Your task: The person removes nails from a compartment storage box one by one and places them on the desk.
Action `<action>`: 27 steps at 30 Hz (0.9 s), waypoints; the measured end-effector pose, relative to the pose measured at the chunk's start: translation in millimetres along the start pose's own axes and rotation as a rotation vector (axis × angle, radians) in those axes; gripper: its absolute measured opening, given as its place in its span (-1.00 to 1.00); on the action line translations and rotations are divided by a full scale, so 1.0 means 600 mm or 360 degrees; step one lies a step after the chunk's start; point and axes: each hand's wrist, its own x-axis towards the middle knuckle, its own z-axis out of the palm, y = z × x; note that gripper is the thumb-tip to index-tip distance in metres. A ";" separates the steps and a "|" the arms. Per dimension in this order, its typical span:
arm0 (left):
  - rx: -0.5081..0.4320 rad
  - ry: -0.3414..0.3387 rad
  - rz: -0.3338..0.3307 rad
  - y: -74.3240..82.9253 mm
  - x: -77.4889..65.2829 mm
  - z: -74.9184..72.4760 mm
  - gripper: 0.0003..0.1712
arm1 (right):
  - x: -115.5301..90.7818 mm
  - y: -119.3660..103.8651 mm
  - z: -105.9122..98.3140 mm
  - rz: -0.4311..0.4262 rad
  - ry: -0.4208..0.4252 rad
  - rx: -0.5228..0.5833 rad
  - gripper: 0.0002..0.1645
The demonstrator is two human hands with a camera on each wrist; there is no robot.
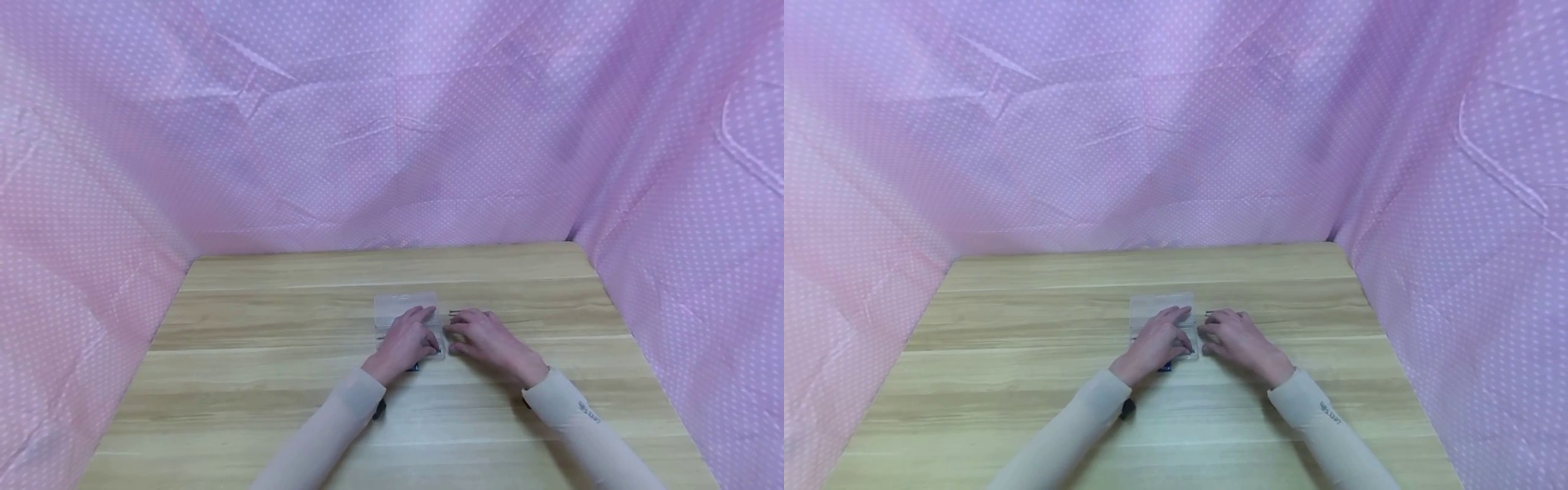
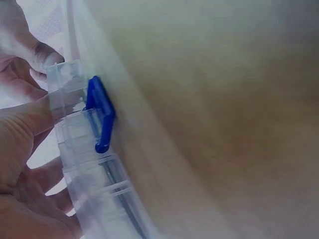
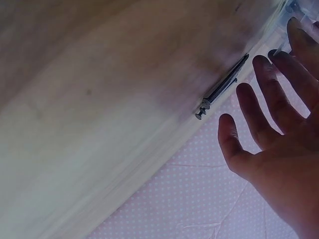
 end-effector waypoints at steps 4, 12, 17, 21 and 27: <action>0.0032 -0.0029 0.0012 0.000 0.004 -0.003 -0.95 | 0.000 -0.001 -0.001 -0.0004 0.0003 -0.0005 -0.54; 0.0171 -0.0030 0.0131 0.000 0.004 -0.007 -0.92 | 0.000 -0.002 0.000 0.0011 -0.0002 0.0008 -0.54; 0.0239 -0.0046 0.0193 0.000 0.004 -0.005 -0.94 | -0.002 -0.002 -0.001 0.0023 -0.0002 0.0026 -0.55; 0.0223 -0.0056 0.0226 -0.002 0.003 0.000 -0.94 | -0.003 -0.002 -0.001 0.0019 0.0015 0.0025 -0.55; 0.0145 -0.0105 0.0233 -0.004 0.002 0.005 -0.90 | -0.004 -0.001 0.001 0.0019 0.0017 0.0003 -0.55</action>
